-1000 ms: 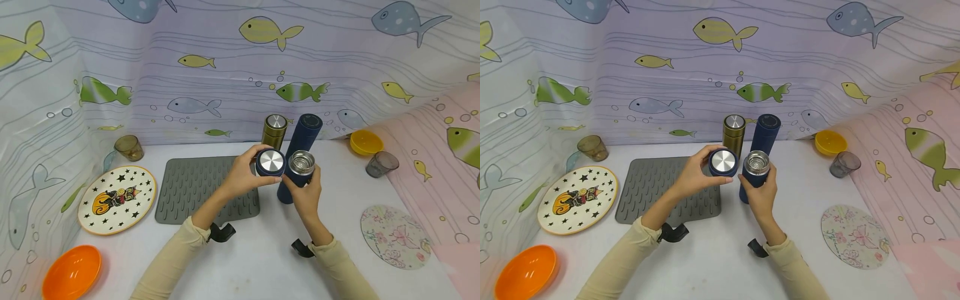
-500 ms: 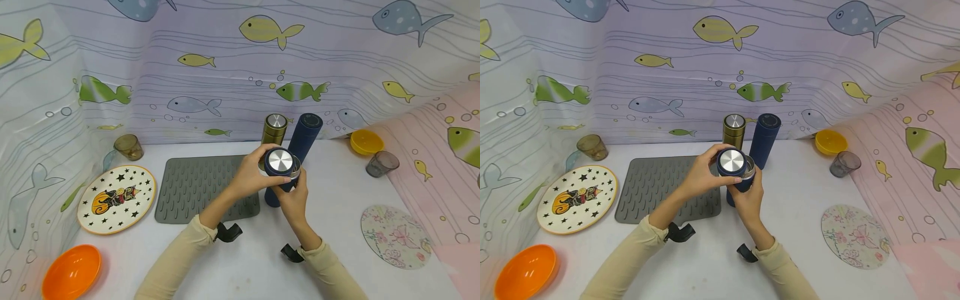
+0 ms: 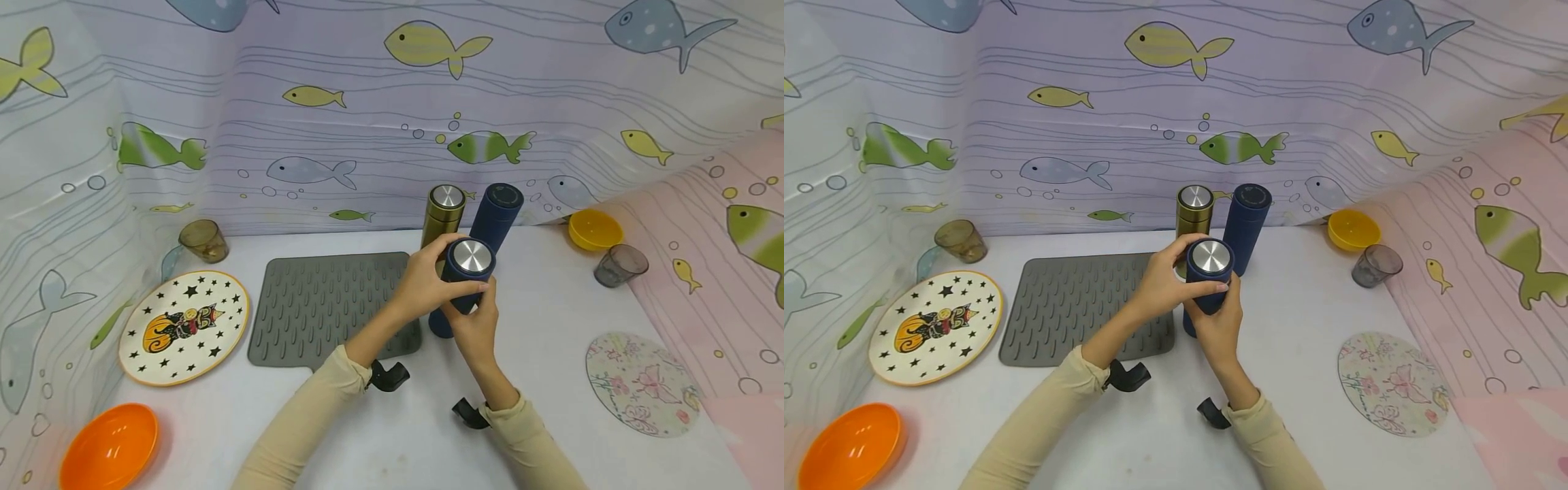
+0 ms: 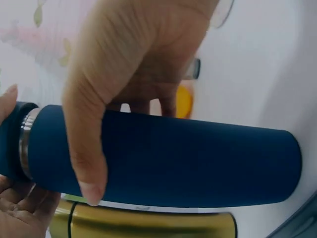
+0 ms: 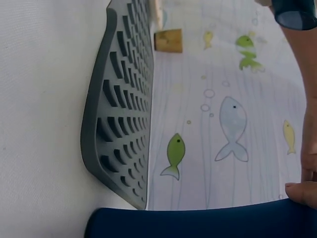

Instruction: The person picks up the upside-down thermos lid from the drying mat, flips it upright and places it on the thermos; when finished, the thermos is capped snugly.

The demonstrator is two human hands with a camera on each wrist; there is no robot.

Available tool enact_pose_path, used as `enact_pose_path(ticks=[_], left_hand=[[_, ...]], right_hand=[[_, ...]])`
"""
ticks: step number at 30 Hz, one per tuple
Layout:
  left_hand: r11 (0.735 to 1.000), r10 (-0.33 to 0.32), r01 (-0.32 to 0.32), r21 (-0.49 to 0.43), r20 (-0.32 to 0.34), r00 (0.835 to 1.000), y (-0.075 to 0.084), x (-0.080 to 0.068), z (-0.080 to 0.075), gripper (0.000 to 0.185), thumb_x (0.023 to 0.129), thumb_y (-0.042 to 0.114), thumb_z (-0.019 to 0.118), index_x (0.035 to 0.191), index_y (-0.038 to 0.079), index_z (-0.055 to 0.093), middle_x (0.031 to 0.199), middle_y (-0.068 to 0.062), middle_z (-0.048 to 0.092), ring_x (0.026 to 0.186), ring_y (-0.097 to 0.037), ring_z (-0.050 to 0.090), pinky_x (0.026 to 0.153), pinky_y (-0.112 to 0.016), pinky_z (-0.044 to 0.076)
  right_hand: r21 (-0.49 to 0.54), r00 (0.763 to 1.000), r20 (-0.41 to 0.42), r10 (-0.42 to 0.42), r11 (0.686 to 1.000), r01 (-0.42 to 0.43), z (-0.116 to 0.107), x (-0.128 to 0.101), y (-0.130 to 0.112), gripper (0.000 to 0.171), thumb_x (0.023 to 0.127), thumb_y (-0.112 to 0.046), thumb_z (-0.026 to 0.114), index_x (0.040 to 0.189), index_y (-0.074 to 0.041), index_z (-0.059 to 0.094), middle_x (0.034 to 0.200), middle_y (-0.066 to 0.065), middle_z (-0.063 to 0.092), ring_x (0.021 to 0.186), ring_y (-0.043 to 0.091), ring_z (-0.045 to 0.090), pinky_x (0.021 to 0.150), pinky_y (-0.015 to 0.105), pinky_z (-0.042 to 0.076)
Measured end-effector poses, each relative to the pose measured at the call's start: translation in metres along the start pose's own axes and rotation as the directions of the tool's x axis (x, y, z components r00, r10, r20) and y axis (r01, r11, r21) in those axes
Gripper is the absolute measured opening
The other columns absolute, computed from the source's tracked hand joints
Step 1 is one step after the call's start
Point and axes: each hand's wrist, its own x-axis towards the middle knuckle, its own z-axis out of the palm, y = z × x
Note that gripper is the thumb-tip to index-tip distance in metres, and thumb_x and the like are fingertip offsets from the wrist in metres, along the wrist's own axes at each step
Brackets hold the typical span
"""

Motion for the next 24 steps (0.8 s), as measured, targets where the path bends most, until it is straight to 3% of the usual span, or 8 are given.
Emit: enact_pose_path(ticks=[6,11,17,24], left_hand=[[0.999,0.048,-0.048,0.002,-0.037,0.998,-0.008,-0.001,0.005,0.072,0.074,0.016,0.089,0.135,0.005,0.053,0.123,-0.009,0.066,0.110,-0.018,0.066,0.095,-0.033,0.054],[0.998,0.065,-0.066,-0.019,-0.040,0.997,-0.018,-0.002,0.008,0.072,0.074,0.012,0.088,0.136,0.001,0.053,0.124,-0.013,0.066,0.113,-0.020,0.065,0.096,-0.027,0.053],[0.995,0.024,-0.016,-0.102,0.079,0.997,-0.023,0.004,0.000,0.071,0.078,0.008,0.084,0.141,0.009,0.052,0.130,-0.009,0.063,0.116,-0.016,0.061,0.101,-0.028,0.049],[0.982,0.019,0.025,-0.187,0.228,0.973,-0.022,0.011,-0.010,0.070,0.083,0.010,0.073,0.146,0.006,0.044,0.141,-0.013,0.054,0.127,-0.022,0.053,0.111,-0.037,0.042]], right_hand=[[-0.007,1.000,-0.013,-0.006,1.000,0.006,0.000,0.000,0.001,0.064,0.080,0.007,0.076,0.134,0.010,0.044,0.129,0.028,0.056,0.117,0.034,0.057,0.095,0.027,0.044],[-0.014,1.000,-0.021,-0.015,1.000,0.015,0.001,-0.002,0.002,0.064,0.078,0.009,0.077,0.133,0.010,0.044,0.129,0.029,0.056,0.119,0.037,0.056,0.097,0.026,0.043],[-0.023,1.000,-0.011,-0.011,1.000,0.011,0.000,-0.002,0.003,0.068,0.078,0.006,0.079,0.135,0.010,0.042,0.130,0.028,0.055,0.120,0.037,0.056,0.098,0.033,0.045],[-0.022,1.000,0.003,0.017,1.000,-0.017,0.000,0.000,0.001,0.069,0.077,0.005,0.080,0.136,0.009,0.042,0.130,0.027,0.055,0.119,0.037,0.056,0.097,0.042,0.046]])
